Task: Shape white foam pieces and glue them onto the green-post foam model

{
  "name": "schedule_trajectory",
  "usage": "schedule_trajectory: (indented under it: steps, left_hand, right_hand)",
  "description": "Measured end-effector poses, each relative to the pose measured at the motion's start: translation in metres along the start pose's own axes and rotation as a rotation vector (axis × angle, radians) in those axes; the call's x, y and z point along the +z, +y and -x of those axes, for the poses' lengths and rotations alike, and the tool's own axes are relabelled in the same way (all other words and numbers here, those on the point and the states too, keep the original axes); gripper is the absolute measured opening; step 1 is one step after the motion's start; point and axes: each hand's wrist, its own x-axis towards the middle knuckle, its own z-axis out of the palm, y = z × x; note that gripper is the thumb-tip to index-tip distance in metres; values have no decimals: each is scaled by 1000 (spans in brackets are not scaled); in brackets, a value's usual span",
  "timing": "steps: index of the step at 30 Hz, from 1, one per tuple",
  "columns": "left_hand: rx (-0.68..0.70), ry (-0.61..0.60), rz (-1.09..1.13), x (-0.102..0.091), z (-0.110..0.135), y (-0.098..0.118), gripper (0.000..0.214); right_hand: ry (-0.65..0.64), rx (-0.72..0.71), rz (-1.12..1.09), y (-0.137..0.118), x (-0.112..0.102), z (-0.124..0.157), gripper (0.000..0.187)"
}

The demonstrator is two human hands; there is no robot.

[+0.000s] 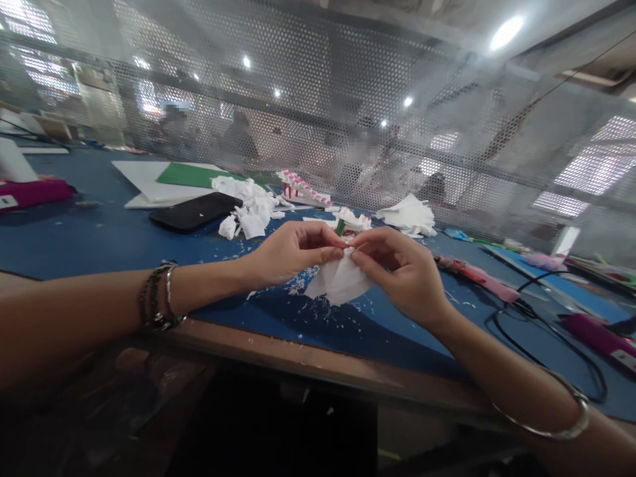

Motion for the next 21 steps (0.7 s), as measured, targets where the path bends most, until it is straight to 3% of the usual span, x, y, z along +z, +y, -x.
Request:
schedule_trajectory:
  steps: [10,18,21]
  left_hand:
    - [57,62,-170,0,-1,0,6]
    - [38,58,-207,-1,-1,-3,9]
    - [38,58,-227,-1,-2,-2,10]
  right_hand:
    - [66,-87,197,3,0,0,5]
    - [19,-407,561,3,-6,2,10]
    - [45,-450,589,3,-6,2,9]
